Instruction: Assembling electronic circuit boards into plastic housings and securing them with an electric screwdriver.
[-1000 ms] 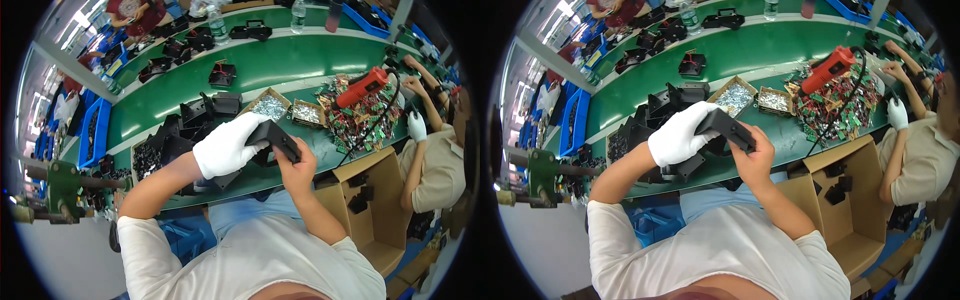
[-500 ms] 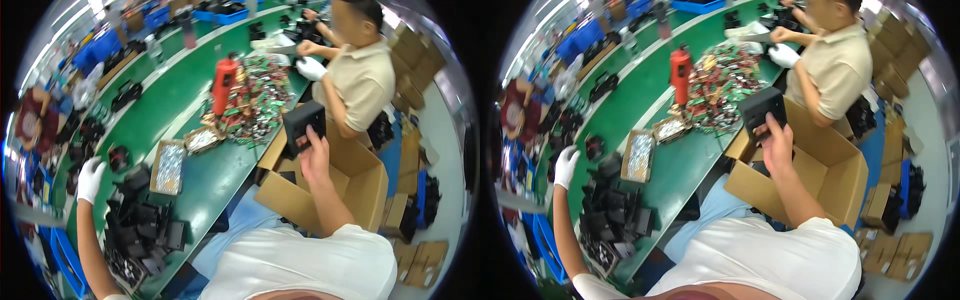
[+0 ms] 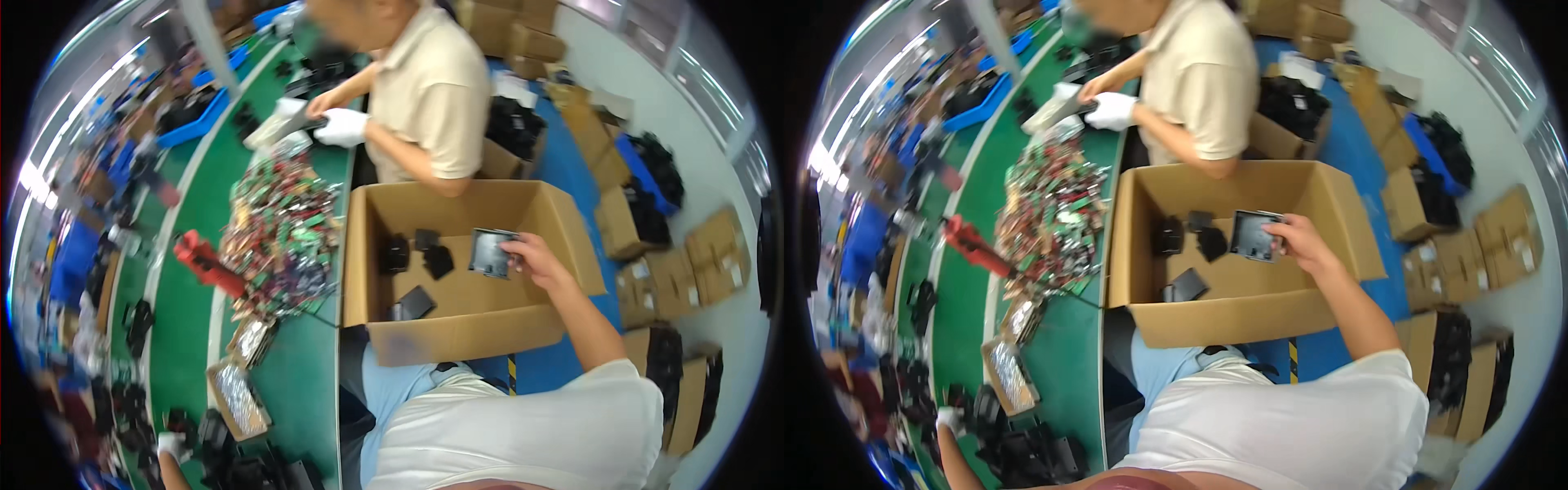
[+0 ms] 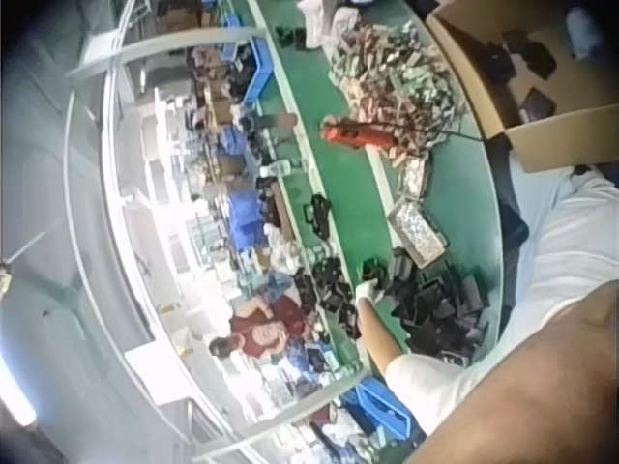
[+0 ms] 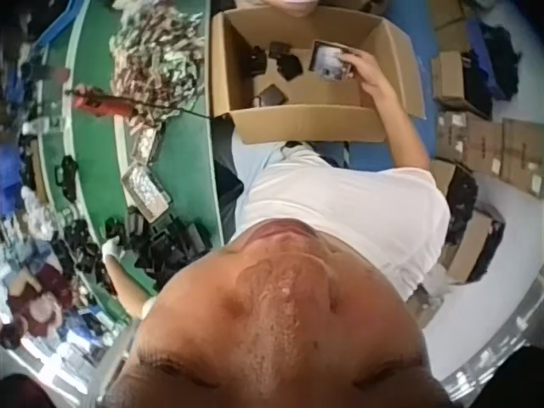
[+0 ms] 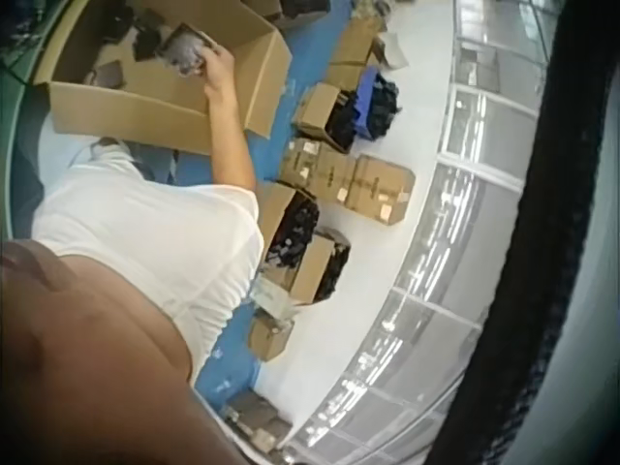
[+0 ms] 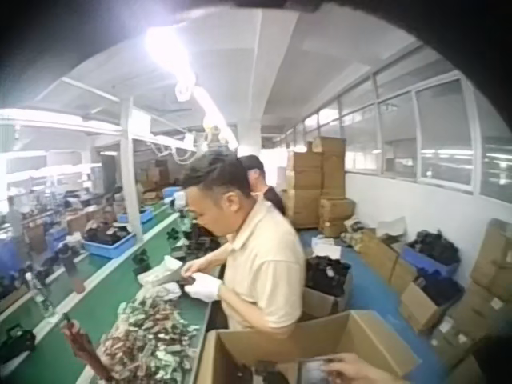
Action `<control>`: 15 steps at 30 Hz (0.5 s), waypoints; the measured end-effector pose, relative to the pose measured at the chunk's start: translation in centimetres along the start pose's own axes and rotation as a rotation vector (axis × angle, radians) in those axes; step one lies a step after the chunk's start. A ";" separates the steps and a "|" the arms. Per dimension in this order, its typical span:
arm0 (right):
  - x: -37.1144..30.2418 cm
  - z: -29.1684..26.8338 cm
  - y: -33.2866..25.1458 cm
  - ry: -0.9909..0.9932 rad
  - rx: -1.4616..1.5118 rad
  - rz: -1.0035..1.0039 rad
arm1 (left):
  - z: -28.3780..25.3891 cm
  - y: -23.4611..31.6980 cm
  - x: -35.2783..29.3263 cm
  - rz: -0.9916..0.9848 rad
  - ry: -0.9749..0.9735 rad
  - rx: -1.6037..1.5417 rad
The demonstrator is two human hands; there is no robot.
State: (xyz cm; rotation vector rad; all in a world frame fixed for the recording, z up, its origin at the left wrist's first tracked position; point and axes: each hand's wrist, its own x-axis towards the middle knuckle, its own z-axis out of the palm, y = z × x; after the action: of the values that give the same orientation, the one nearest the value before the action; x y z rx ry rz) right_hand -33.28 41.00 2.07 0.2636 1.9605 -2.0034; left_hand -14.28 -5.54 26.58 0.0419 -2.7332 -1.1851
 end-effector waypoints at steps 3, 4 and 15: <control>-0.3 3.3 -2.7 -0.153 0.195 0.005 | -0.5 -5.4 1.6 -0.070 0.028 -0.010; 1.2 6.1 -3.7 -0.267 0.259 -0.003 | -1.6 -5.5 0.4 -0.111 0.067 0.005; 16.3 27.9 -12.7 -0.478 0.202 -0.106 | -6.9 -13.0 -10.2 -0.293 0.299 -0.187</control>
State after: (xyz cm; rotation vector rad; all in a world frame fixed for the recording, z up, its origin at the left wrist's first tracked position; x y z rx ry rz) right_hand -50.31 11.62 9.29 -0.2598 1.5059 -2.0895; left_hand -3.60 -18.55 20.34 0.5654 -2.4011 -1.3745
